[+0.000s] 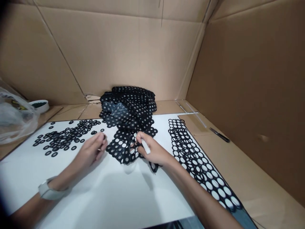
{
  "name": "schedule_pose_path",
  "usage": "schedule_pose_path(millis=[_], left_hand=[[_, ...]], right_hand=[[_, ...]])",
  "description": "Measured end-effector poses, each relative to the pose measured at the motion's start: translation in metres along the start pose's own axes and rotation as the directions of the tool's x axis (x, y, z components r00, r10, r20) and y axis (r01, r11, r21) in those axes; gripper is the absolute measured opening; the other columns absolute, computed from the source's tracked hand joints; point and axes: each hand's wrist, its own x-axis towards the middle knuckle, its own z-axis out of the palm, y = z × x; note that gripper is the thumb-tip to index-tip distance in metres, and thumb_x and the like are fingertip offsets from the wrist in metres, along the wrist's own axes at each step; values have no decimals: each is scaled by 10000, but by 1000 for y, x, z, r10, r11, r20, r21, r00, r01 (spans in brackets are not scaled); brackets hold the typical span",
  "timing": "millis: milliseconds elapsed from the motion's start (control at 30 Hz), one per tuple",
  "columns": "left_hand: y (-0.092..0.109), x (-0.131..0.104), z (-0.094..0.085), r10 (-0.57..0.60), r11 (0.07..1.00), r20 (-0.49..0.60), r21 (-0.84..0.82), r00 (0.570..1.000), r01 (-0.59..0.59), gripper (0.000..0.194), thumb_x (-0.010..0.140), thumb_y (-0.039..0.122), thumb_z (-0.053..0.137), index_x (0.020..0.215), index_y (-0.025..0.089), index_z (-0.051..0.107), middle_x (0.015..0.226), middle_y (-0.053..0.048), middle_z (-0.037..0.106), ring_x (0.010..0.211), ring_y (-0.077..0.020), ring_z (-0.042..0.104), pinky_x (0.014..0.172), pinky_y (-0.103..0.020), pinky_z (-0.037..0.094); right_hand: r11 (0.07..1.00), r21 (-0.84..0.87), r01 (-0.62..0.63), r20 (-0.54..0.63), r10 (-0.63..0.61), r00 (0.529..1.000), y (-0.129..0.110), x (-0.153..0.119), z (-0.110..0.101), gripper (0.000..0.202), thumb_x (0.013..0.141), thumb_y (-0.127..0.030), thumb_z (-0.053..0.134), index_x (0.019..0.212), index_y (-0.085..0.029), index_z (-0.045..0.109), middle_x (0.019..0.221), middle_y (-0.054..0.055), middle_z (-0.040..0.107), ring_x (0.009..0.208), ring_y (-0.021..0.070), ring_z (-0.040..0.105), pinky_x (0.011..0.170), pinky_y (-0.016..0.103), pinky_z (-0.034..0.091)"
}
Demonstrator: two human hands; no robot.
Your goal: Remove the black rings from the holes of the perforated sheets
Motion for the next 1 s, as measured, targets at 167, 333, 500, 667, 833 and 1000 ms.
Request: schedule_pose_path(millis=[167, 333, 500, 667, 833, 1000], left_hand=[[9, 20, -71, 310, 701, -260, 712, 914, -36, 378, 1101, 520, 491, 1250, 269, 731, 1042, -58, 749, 741, -218, 657, 640, -328, 496], [7, 20, -82, 372, 273, -262, 948, 890, 165, 542, 1109, 501, 447, 1568, 246, 581, 1567, -198, 599, 1092, -406, 716, 818, -465, 529], [13, -3, -21, 413, 488, -66, 858, 908, -159, 265, 1114, 470, 513, 1191, 253, 644, 1121, -41, 767, 729, -197, 671, 733, -340, 482], [9, -33, 36, 255, 600, 246, 718, 935, -352, 327, 1134, 508, 472, 925, 261, 517, 674, 65, 585, 530, -152, 555, 586, -293, 375], [2, -34, 45, 163, 554, 245, 779, 956, -294, 340, 1149, 509, 393, 913, 272, 449, 721, 36, 628, 586, -209, 618, 590, -318, 306], [0, -32, 36, 142, 565, 250, 774, 958, -286, 307, 1146, 429, 330, 940, 268, 491, 791, -4, 637, 630, -224, 572, 619, -346, 268]], right_hand=[[981, 80, -178, 1, 178, 984, -7, -1, -6, 253, 911, -225, 639, 950, -267, 392, 931, -17, 600, 834, 198, 583, 681, 278, 388], [941, 120, -315, 81, 307, 948, -18, -4, -8, 458, 888, -372, 831, 946, -266, 389, 854, -32, 597, 712, 162, 500, 604, 259, 309], [976, 86, -202, 72, 196, 978, -10, -2, -5, 576, 803, -383, 943, 889, -257, 388, 838, -50, 540, 739, 154, 461, 644, 255, 371], [988, 127, -91, 65, 83, 994, -1, 1, 1, 576, 836, -456, 947, 906, -257, 411, 836, -53, 524, 781, 167, 496, 686, 260, 405], [981, 193, -28, 104, 8, 995, 0, 2, 7, 579, 854, -453, 949, 909, -254, 408, 891, -41, 555, 811, 169, 500, 711, 270, 417], [989, 146, -5, 88, -8, 996, -1, 2, 14, 553, 883, -422, 932, 890, -256, 404, 864, -44, 507, 775, 168, 477, 679, 276, 409]])
